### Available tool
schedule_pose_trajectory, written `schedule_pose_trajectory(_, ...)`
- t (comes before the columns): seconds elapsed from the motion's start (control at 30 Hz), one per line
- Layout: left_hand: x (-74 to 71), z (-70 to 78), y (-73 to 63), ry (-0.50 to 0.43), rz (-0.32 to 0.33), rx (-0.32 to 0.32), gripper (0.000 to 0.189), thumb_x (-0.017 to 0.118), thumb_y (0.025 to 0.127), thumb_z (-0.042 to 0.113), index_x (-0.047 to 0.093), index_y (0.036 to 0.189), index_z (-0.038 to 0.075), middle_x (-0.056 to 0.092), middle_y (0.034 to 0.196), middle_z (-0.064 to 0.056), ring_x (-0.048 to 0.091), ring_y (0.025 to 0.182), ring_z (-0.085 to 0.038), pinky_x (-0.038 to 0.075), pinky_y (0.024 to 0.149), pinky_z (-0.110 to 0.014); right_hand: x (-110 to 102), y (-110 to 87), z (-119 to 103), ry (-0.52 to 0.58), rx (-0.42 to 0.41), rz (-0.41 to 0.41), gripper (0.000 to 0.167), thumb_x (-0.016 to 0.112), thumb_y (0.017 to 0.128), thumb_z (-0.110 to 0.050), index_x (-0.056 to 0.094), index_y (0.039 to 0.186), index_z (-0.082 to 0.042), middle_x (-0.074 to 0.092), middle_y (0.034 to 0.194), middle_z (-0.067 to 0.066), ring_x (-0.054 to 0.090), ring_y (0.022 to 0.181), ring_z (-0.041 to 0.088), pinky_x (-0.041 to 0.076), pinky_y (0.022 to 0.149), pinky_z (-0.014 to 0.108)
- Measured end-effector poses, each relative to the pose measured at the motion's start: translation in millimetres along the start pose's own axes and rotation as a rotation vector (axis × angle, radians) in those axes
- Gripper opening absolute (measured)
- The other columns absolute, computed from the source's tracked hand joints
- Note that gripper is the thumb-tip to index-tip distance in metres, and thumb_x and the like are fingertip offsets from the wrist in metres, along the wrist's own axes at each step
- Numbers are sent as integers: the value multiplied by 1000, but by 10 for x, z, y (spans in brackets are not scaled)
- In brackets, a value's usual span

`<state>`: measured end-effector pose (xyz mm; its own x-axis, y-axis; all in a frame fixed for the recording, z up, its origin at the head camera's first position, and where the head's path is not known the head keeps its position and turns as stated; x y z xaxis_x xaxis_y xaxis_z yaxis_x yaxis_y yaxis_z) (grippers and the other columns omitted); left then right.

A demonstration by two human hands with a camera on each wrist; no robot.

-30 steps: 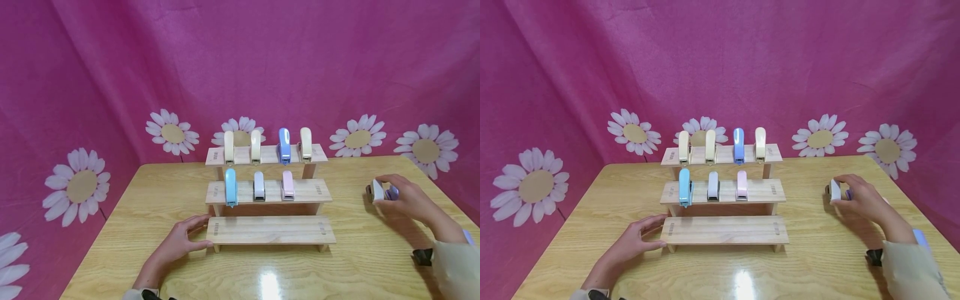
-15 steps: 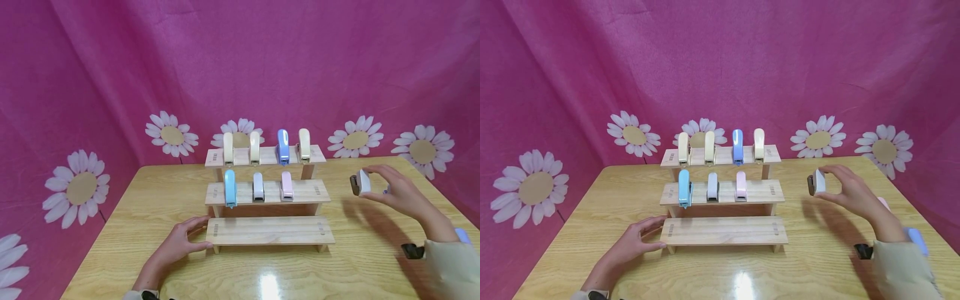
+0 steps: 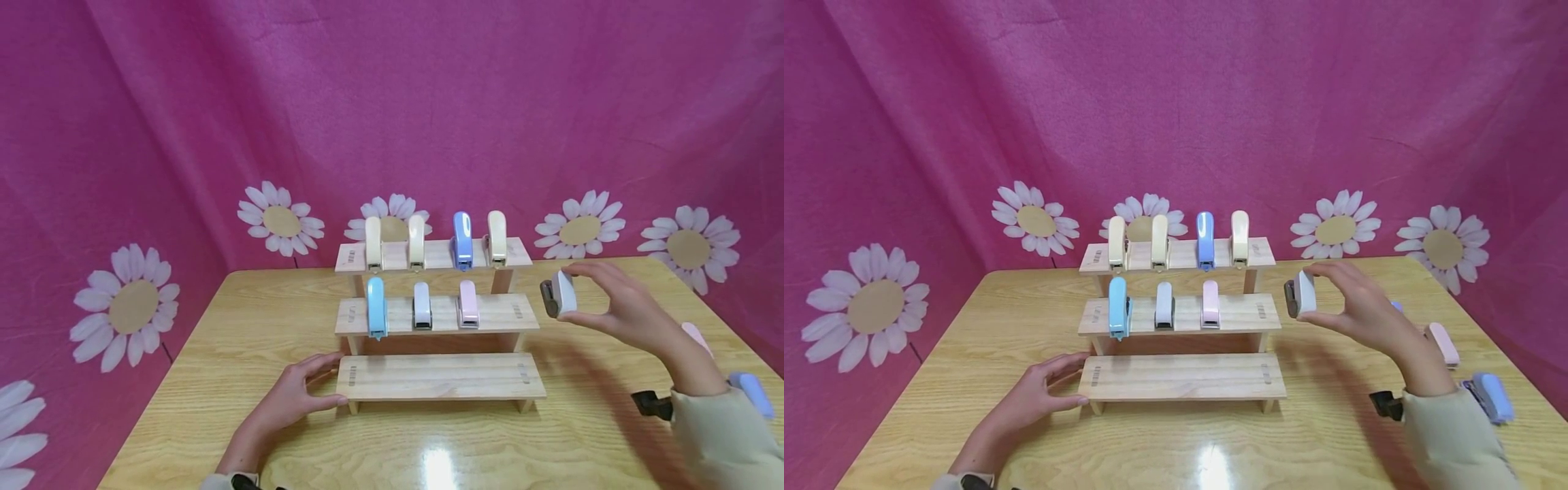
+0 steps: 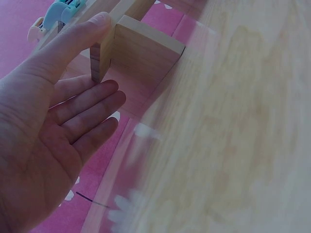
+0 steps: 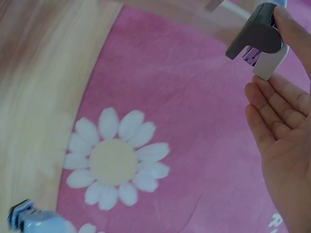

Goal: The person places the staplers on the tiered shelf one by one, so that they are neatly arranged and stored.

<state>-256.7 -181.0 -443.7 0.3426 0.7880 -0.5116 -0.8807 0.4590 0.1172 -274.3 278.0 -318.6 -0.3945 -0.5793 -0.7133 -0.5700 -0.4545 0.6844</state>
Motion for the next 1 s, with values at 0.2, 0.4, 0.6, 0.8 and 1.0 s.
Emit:
schedule_pose_trajectory(0.2, -7, 5, -4, 17, 8, -7, 72, 80, 81, 26, 49, 140, -3, 55, 139, -23, 54, 128, -41, 46, 109, -47, 73, 135, -182, 19, -61, -27, 72, 81, 74, -49, 61, 121, 1, 64, 115, 15, 44, 119, -6, 25, 106, -4)
schedule_pose_trajectory(0.4, -12, -2, 2, 25, 12, -13, 71, 80, 81, 26, 51, 139, -2, 55, 140, -23, 55, 128, -41, 45, 109, -48, 167, 231, -297, -14, -81, -65, 75, 93, 58, -19, 60, 122, 2, 64, 117, 14, 53, 113, 18, 22, 109, -3)
schedule_pose_trajectory(0.6, -14, -7, 3, 15, 9, -28, 71, 80, 82, 27, 50, 140, -1, 55, 139, -22, 55, 128, -40, 46, 109, -47, 280, 291, -370, -14, -72, -112, 80, 93, 57, -17, 59, 127, -1, 62, 122, 13, 54, 112, 26, 19, 108, -4)
schedule_pose_trajectory(0.8, -17, -17, 0, 22, 15, -44, 71, 80, 82, 29, 51, 140, 1, 54, 140, -21, 55, 128, -39, 47, 109, -46, 370, 325, -422, -21, -89, -136, 78, 93, 59, -21, 59, 127, -1, 61, 123, 10, 54, 112, 22, 26, 107, -2)
schedule_pose_trajectory(1.0, -11, -9, -4, 34, 13, -43, 71, 80, 81, 30, 51, 140, 1, 55, 140, -21, 55, 128, -39, 47, 109, -48, 442, 355, -458, -32, -58, -188, 76, 92, 62, -21, 57, 128, -6, 60, 126, 7, 54, 116, 21, 53, 97, 34)
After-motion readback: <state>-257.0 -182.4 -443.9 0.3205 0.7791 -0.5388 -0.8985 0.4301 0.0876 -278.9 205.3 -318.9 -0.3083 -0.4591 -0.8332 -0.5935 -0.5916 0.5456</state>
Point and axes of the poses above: each hand's wrist, its own y-axis towards the middle knuckle, its own x-axis out of the palm, z = x × y, the point moved 6 cm from there along y, towards the middle knuckle
